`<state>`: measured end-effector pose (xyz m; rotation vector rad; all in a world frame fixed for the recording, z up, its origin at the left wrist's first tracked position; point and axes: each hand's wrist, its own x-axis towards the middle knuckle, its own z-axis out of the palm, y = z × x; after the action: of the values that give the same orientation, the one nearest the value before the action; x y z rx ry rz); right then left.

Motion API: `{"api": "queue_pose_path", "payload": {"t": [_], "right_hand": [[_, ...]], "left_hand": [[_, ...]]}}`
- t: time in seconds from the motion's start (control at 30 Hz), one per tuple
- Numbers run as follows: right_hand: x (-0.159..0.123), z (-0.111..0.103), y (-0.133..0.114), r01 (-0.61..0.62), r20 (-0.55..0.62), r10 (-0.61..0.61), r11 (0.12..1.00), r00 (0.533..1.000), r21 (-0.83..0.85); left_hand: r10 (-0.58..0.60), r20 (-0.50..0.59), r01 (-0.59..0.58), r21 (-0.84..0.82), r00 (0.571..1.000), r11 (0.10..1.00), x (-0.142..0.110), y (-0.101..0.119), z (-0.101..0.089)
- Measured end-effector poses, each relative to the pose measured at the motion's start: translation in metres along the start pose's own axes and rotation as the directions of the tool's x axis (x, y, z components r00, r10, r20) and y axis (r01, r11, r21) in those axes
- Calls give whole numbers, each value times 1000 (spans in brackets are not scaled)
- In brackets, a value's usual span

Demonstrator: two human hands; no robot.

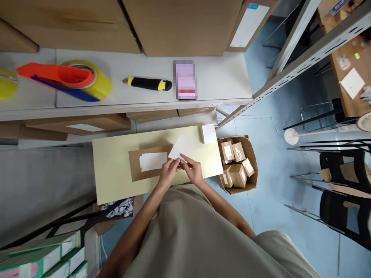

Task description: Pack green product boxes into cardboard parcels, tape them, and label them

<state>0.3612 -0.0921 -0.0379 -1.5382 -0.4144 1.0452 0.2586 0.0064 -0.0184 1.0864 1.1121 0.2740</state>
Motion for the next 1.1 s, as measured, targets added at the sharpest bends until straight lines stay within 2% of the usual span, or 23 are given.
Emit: {"api": "queue_pose_path", "payload": {"t": [0.13,0.23,0.33,0.4,0.47,0.57,0.63,0.7,0.77,0.9,1.0,1.1], "right_hand": [[-14,29,-23,12,36,-11,1000,999,-19],[-18,39,-45,33,38,-31,999,999,-41],[-20,47,-64,58,96,-50,995,994,-84],[-24,54,-72,64,152,-46,991,987,-121],[-33,65,-75,65,219,-28,984,975,-166],[-49,87,-76,63,337,14,974,941,-219],[-60,106,-75,53,374,34,974,927,-221],[-68,124,-74,50,356,27,977,934,-207],[-74,140,-76,67,312,-7,981,950,-182],[-79,162,-87,116,286,-61,977,956,-180],[-84,171,-99,122,293,-57,970,954,-209],[-89,179,-107,126,291,-63,971,955,-203]], "left_hand": [[120,-12,-118,111,993,987,-12,6,-59],[166,11,-164,221,986,961,-23,18,-115],[181,46,-187,245,982,951,-36,27,-164],[197,49,-203,219,979,954,-40,29,-188],[215,9,-214,145,976,966,-42,28,-204],[215,-126,-222,-46,968,974,-40,24,-215],[180,-186,-213,-178,966,961,-42,22,-216],[147,-176,-192,-278,973,941,-49,23,-214],[153,-112,-182,-336,982,924,-62,25,-211],[198,-5,-188,-340,980,921,-98,35,-208],[211,8,-200,-284,977,938,-121,45,-210],[274,18,-264,-216,962,940,-134,55,-215]]}}
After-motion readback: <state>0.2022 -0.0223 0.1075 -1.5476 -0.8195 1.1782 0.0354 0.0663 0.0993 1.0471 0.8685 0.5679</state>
